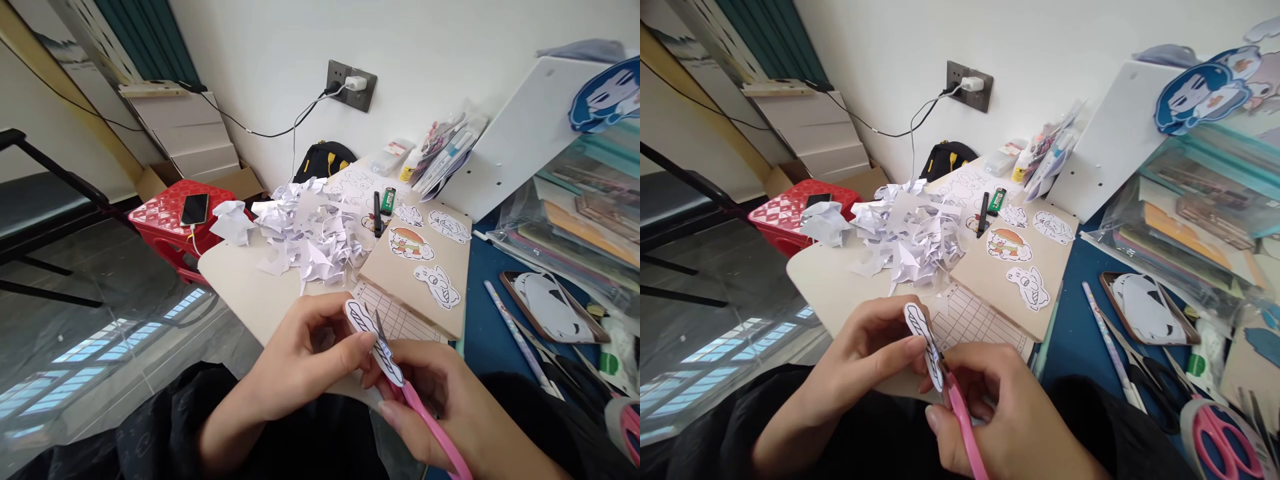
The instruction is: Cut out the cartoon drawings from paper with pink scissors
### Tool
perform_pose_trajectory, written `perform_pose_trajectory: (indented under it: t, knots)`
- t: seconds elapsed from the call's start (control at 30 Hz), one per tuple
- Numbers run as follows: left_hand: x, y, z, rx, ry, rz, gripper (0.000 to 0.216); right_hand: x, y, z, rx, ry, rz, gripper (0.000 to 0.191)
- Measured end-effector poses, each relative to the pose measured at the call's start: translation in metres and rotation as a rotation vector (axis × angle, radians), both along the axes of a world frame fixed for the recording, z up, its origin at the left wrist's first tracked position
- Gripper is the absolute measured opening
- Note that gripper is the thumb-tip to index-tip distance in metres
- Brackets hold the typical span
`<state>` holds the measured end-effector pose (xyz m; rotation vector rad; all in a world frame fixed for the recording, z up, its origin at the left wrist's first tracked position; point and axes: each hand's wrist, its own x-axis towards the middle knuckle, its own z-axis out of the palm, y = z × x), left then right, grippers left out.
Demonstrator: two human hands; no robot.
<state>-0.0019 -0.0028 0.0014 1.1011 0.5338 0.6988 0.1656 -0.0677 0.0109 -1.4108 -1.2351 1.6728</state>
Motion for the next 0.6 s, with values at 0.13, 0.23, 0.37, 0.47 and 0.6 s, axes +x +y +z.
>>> perform_pose_trajectory:
  t: [0.13, 0.23, 0.37, 0.47, 0.6]
  knots:
    - [0.0003, -0.0004, 0.0006, -0.031, -0.038, 0.005, 0.019, 0.0009, -0.0032, -0.0015, 0.002, -0.025, -0.021, 0.014]
    - [0.0001, 0.0001, 0.0001, -0.03, -0.06, -0.006, 0.017, 0.0021, -0.0061, -0.0045, 0.024, -0.051, -0.04, 0.015]
    - [-0.0002, -0.0003, -0.0003, -0.043, -0.07, -0.009, 0.017, 0.0032, -0.0077, -0.0085, 0.051, -0.062, -0.034, 0.015]
    - [-0.0007, -0.001, -0.0007, -0.069, -0.079, -0.008, 0.016, 0.0043, -0.0062, -0.009, 0.066, -0.06, -0.031, 0.015]
    - [-0.0015, -0.0008, -0.0018, -0.076, -0.1, -0.027, 0.014, 0.0064, -0.0049, -0.008, 0.081, -0.052, 0.052, 0.016]
